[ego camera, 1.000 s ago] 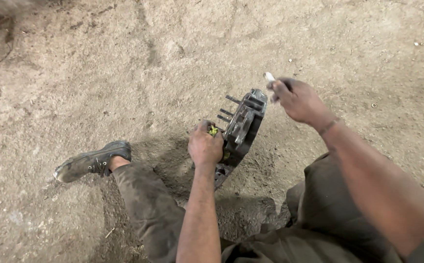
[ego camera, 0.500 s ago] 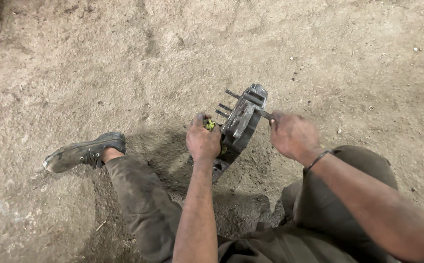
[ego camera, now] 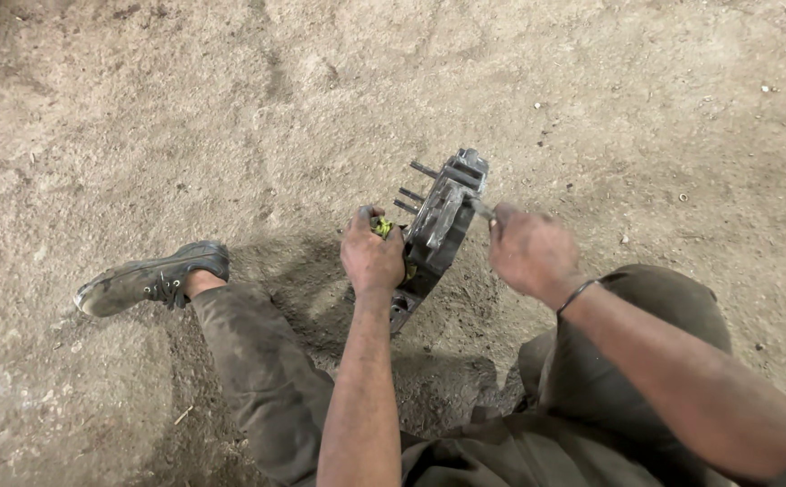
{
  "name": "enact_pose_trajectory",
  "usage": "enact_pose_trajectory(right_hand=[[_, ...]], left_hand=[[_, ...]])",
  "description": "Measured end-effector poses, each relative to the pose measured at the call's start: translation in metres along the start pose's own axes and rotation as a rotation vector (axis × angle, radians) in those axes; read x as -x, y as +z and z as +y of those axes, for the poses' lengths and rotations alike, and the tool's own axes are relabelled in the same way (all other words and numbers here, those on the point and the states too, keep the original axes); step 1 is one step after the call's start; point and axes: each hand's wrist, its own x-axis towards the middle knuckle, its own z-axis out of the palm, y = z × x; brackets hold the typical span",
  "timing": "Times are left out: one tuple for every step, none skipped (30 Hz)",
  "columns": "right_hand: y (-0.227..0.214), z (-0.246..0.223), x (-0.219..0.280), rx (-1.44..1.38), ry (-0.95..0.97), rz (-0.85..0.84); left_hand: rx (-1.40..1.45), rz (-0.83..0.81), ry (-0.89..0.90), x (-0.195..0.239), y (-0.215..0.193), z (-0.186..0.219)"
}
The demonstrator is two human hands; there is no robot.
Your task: The person sits on the ground and cleans a metal engine cylinder head using a scraper and a rag. They scrape residue from the surface and wipe it with the rag, then flip the part over to scrape and wipe the underside.
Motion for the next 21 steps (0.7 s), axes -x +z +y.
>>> enact_pose_trajectory(right_hand=[[-0.001,-0.002,0.001,0.054,-0.004,-0.048],[-0.002,-0.003,0.001,0.112,-0.012,-0.096],[-0.005,-0.004,0.000,0.170,-0.020,-0.145],[-0.004,-0.005,0.001,0.128,-0.009,-0.140],[-0.005,-0.006,0.000,0.086,0.001,-0.136],[-0.004,-0.006,0.001,0.043,0.017,-0.135],[-0.003,-0.005,0.003,0.027,0.011,-0.111],[-0.005,-0.004,0.002,0.011,0.005,-0.081],[-0.005,-0.003,0.003,-0.004,-0.001,-0.051],[-0.008,-0.003,0.001,0.046,-0.013,-0.066],[-0.010,-0.002,0.000,0.097,-0.025,-0.080],[-0.008,-0.005,0.002,0.145,-0.044,-0.098],[-0.011,-0.006,-0.002,0.107,-0.026,-0.100],[-0.009,-0.007,0.000,0.067,-0.002,-0.112],[-0.007,-0.007,0.001,0.027,0.023,-0.124],[-0.007,-0.008,0.001,0.033,0.005,-0.079],[-0.006,-0.008,0.004,0.039,-0.014,-0.033],[-0.010,-0.008,0.004,0.047,-0.029,0.018],[-0.013,-0.007,0.005,0.087,-0.026,-0.037],[-0.015,-0.009,0.005,0.127,-0.034,-0.087],[-0.019,-0.011,0.002,0.167,-0.041,-0.137]], left_hand=[[-0.010,0.005,0.022,-0.001,0.000,0.001],[0.009,-0.066,-0.058,-0.002,0.000,0.003],[0.028,-0.137,-0.138,-0.005,0.001,0.005],[0.043,-0.206,-0.222,-0.006,-0.001,0.005],[0.004,-0.180,-0.191,-0.007,-0.002,0.006],[-0.036,-0.159,-0.161,-0.006,-0.002,0.006],[-0.077,-0.139,-0.131,-0.005,-0.003,0.005],[-0.085,-0.143,-0.121,-0.005,-0.004,0.006],[-0.094,-0.148,-0.112,-0.004,-0.005,0.007],[-0.097,-0.150,-0.104,-0.006,-0.004,0.009],[-0.068,-0.169,-0.119,-0.006,-0.003,0.012],[-0.044,-0.183,-0.139,-0.005,-0.004,0.010],[-0.019,-0.198,-0.158,-0.005,-0.005,0.009],[-0.014,-0.153,-0.115,-0.002,-0.005,0.006],[-0.009,-0.107,-0.071,0.000,-0.004,0.003],[-0.001,-0.061,-0.021,0.000,-0.003,0.002],[0.000,-0.049,-0.024,0.000,-0.002,0.000],[0.005,-0.037,-0.024,-0.001,0.000,0.000],[0.011,-0.025,-0.024,-0.002,0.002,0.001],[0.019,-0.010,0.006,-0.005,0.002,0.001],[0.027,0.006,0.036,-0.007,0.002,0.001]])
